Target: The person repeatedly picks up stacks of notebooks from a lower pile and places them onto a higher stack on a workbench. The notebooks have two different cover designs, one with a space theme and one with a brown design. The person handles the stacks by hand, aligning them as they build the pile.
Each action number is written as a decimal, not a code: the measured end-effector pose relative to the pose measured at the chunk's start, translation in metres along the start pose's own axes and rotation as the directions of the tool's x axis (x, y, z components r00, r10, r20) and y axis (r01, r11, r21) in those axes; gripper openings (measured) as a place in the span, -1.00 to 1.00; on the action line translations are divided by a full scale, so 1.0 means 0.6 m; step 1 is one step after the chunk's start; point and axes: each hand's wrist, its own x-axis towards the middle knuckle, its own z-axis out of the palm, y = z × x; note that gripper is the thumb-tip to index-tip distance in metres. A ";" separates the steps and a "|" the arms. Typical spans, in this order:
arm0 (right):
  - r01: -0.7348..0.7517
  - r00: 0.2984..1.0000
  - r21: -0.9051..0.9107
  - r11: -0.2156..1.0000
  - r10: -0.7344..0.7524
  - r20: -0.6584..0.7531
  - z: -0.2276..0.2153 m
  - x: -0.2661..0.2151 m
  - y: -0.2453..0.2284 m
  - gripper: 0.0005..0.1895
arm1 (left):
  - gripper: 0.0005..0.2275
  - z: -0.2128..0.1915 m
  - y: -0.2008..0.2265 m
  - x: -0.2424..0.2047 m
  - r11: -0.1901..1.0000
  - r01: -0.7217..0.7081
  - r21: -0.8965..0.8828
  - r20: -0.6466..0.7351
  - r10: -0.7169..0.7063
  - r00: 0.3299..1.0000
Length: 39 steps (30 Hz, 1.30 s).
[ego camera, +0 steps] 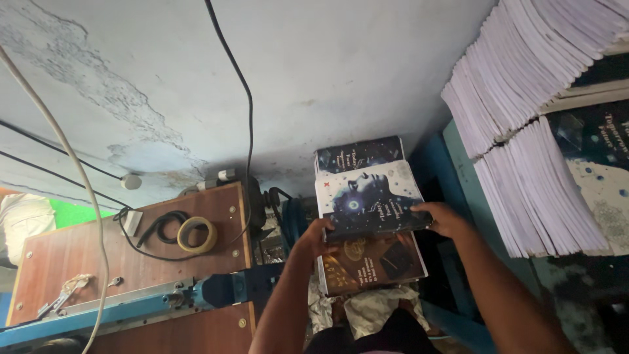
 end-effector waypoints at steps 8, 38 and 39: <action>-0.151 0.972 -0.025 0.988 0.153 0.175 0.031 -0.008 0.011 -0.64 | -0.80 -0.032 -0.028 -0.023 0.967 -0.230 -0.109 -0.019 0.230 0.973; 0.601 0.724 -0.165 0.782 -0.620 -0.303 0.067 -0.716 -0.268 -0.35 | -0.53 0.378 0.161 -0.664 0.353 -0.894 0.277 0.188 0.892 0.411; 0.649 0.685 -0.197 0.735 -0.677 -0.270 0.038 -0.722 -0.275 -0.37 | -0.54 0.402 0.157 -0.660 0.317 -0.917 0.244 0.232 0.899 0.372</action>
